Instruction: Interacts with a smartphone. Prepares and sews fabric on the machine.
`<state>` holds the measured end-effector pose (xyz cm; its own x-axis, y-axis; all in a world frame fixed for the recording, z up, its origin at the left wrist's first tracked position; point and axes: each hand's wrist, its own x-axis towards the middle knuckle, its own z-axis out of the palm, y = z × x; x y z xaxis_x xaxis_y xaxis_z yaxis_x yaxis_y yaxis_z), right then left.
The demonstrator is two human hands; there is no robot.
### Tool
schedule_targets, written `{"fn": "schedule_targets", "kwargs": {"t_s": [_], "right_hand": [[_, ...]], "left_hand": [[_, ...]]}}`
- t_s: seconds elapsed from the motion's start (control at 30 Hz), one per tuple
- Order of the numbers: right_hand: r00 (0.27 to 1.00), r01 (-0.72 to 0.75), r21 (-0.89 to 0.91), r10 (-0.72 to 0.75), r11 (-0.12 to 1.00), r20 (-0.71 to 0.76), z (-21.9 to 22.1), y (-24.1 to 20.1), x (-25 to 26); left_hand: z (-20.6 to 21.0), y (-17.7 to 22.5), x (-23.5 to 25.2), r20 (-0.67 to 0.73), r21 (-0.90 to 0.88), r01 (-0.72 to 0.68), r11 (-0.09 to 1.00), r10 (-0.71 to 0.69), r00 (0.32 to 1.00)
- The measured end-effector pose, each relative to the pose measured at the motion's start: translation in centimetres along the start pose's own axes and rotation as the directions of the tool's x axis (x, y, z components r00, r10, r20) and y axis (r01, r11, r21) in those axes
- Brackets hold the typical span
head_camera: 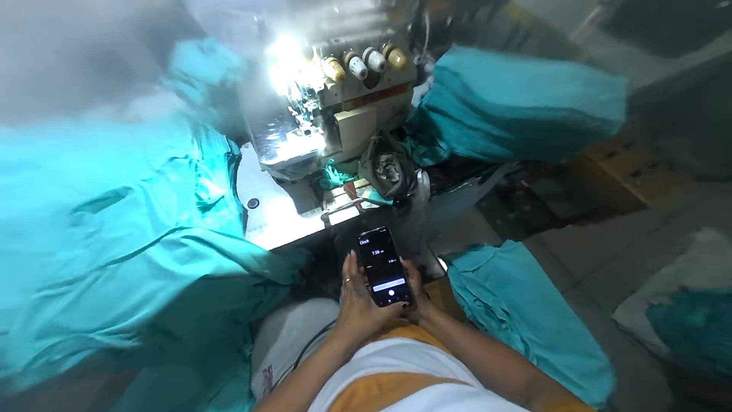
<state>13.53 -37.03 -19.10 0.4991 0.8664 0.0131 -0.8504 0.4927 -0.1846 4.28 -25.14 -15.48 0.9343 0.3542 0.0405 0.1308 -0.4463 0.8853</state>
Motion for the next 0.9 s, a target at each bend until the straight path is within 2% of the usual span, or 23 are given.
{"fn": "schedule_targets", "kwargs": {"t_s": [0.07, 0.33, 0.47, 0.6, 0.7, 0.9], "right_hand": [[0.999, -0.045, 0.014, 0.045, 0.999, -0.002, -1.0, 0.0, 0.1], [0.999, -0.037, 0.027, 0.037, 0.999, -0.005, -0.9, 0.2, 0.2], [0.999, -0.053, 0.030, 0.053, 0.998, -0.012, -1.1, 0.1, 0.0], [0.999, -0.051, 0.039, 0.051, 0.998, 0.003, -1.0, 0.0, 0.0], [0.999, -0.038, 0.021, 0.038, 0.999, -0.001, -1.0, 0.0, 0.0], [0.998, -0.049, 0.042, 0.050, 0.998, -0.022, -1.3, 0.0, 0.0]], "left_hand": [[-0.6, -0.6, -0.2, 0.013, -0.049, -0.002, 0.999, 0.003, 1.000], [-1.8, -1.1, -0.6, -0.004, -0.145, -0.054, 0.988, 0.054, 0.999], [-1.6, -0.5, -0.5, 0.037, -0.174, -0.019, 0.985, 0.026, 0.999], [-1.6, -0.3, -0.3, 0.058, -0.180, -0.002, 0.984, 0.012, 0.998], [-1.7, -0.2, -0.2, 0.125, -0.164, 0.020, 0.986, 0.001, 0.992], [-1.5, -0.8, -0.3, 0.160, -0.148, -0.019, 0.989, 0.043, 0.986]]}}
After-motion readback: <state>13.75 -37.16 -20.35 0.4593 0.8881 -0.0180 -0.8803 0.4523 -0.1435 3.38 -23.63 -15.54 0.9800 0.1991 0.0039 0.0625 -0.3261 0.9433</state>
